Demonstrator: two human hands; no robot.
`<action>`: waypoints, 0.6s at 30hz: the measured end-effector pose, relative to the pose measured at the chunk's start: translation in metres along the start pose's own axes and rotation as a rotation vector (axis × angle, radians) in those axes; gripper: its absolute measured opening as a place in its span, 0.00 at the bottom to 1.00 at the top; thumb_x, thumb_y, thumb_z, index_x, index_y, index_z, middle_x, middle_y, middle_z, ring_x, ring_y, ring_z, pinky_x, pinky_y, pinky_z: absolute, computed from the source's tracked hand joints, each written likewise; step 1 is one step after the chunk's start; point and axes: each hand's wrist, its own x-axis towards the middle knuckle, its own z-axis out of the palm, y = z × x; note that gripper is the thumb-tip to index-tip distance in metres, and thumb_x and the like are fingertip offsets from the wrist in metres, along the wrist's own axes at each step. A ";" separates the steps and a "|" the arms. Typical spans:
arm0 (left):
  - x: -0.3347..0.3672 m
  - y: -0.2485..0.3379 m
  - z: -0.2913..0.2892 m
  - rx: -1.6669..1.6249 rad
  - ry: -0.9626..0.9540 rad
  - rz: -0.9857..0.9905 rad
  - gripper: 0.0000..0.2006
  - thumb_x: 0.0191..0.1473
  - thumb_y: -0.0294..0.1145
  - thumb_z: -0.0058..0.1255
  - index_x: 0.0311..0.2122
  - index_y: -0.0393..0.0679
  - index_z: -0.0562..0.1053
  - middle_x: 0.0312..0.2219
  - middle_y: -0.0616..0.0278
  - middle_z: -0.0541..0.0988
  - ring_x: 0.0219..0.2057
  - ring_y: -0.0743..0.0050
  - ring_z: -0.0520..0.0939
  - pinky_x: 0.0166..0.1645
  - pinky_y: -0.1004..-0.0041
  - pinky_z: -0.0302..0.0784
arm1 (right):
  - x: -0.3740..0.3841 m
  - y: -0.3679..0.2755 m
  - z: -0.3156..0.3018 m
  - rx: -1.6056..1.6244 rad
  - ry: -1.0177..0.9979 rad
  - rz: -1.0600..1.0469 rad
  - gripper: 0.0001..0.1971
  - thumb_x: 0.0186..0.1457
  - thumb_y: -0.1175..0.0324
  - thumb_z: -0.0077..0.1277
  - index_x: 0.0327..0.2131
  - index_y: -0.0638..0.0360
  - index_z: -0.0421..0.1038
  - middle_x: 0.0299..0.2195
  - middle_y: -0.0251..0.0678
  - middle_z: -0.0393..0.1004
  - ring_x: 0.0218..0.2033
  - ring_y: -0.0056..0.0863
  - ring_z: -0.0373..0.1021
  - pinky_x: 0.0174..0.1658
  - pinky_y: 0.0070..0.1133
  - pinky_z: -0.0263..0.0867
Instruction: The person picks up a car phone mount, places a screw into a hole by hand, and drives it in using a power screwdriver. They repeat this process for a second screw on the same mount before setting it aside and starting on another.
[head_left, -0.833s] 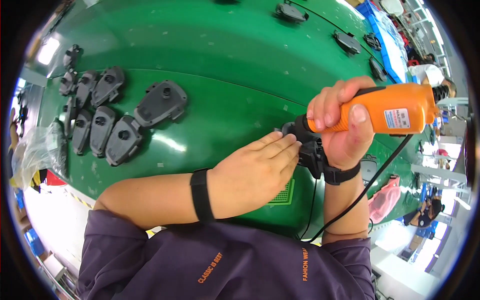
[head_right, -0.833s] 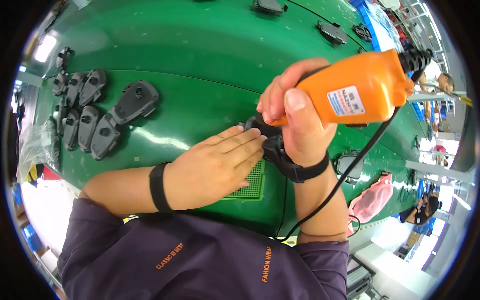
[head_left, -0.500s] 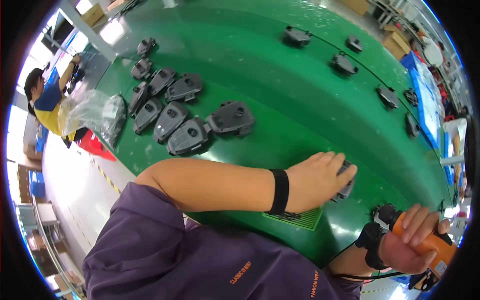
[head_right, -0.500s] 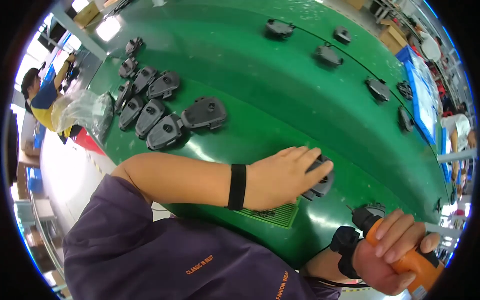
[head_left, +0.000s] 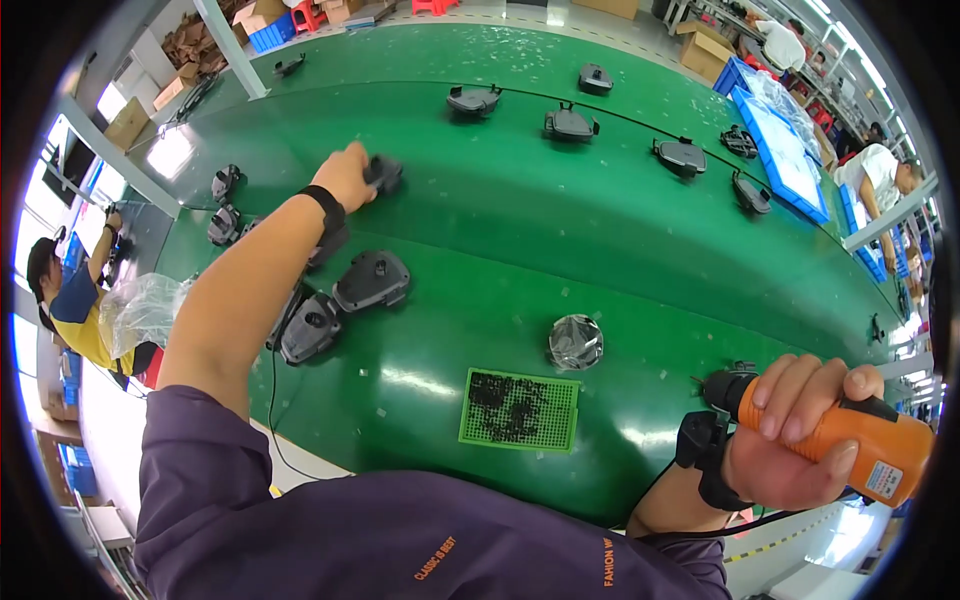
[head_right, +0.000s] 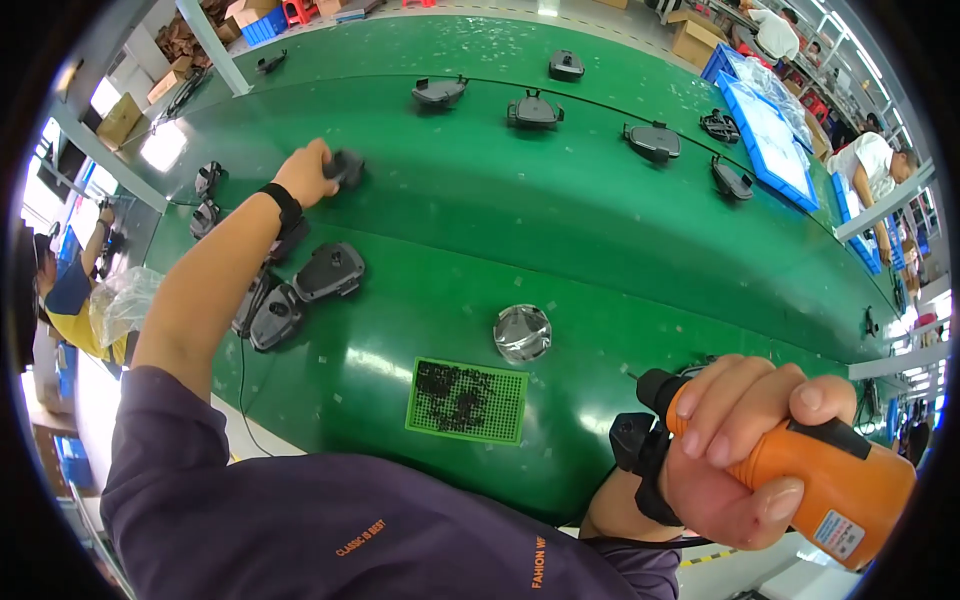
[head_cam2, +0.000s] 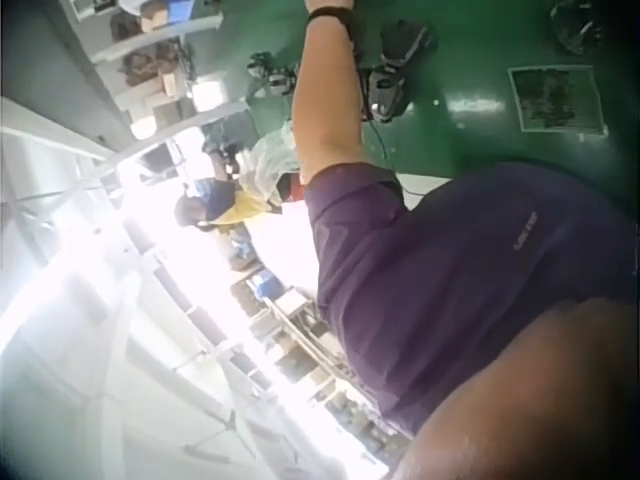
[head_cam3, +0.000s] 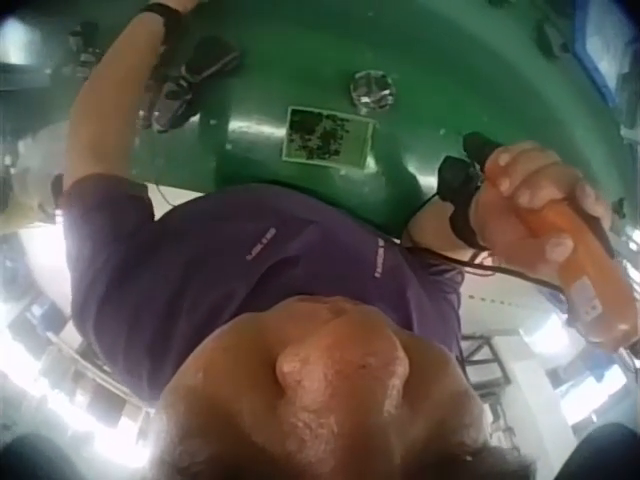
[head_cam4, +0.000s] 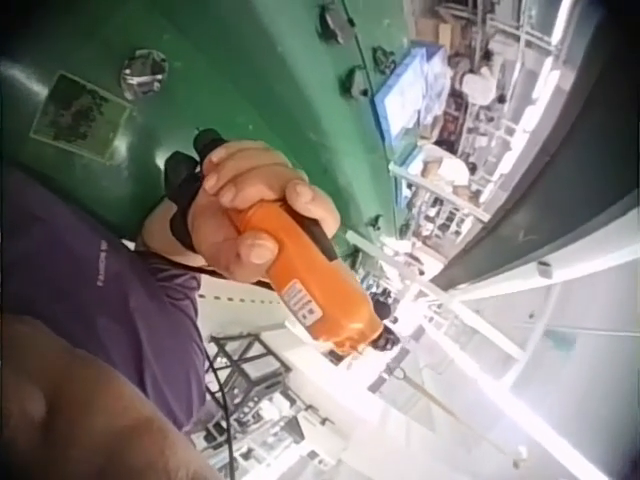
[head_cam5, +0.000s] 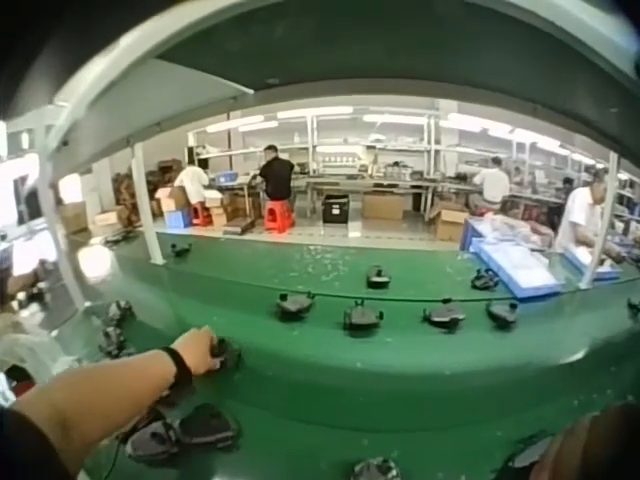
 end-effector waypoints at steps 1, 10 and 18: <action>0.010 -0.007 0.001 0.095 -0.086 -0.039 0.31 0.46 0.33 0.66 0.56 0.38 0.68 0.46 0.36 0.77 0.50 0.37 0.78 0.56 0.55 0.75 | 0.001 0.001 0.000 -0.008 -0.004 -0.004 0.26 0.61 0.55 0.56 0.53 0.62 0.59 0.23 0.31 0.69 0.21 0.23 0.67 0.30 0.23 0.67; 0.130 0.075 0.047 0.363 0.157 0.125 0.35 0.48 0.33 0.64 0.63 0.53 0.65 0.57 0.38 0.70 0.61 0.40 0.70 0.63 0.49 0.66 | 0.000 0.025 -0.002 -0.124 -0.013 0.045 0.23 0.61 0.55 0.54 0.50 0.62 0.60 0.21 0.28 0.67 0.19 0.20 0.63 0.29 0.21 0.65; 0.206 0.046 0.079 0.515 0.378 0.493 0.20 0.56 0.30 0.54 0.55 0.49 0.72 0.58 0.55 0.73 0.64 0.51 0.68 0.66 0.50 0.61 | 0.000 0.034 0.000 -0.214 0.018 0.037 0.22 0.61 0.54 0.54 0.48 0.60 0.61 0.20 0.26 0.66 0.18 0.18 0.63 0.29 0.19 0.65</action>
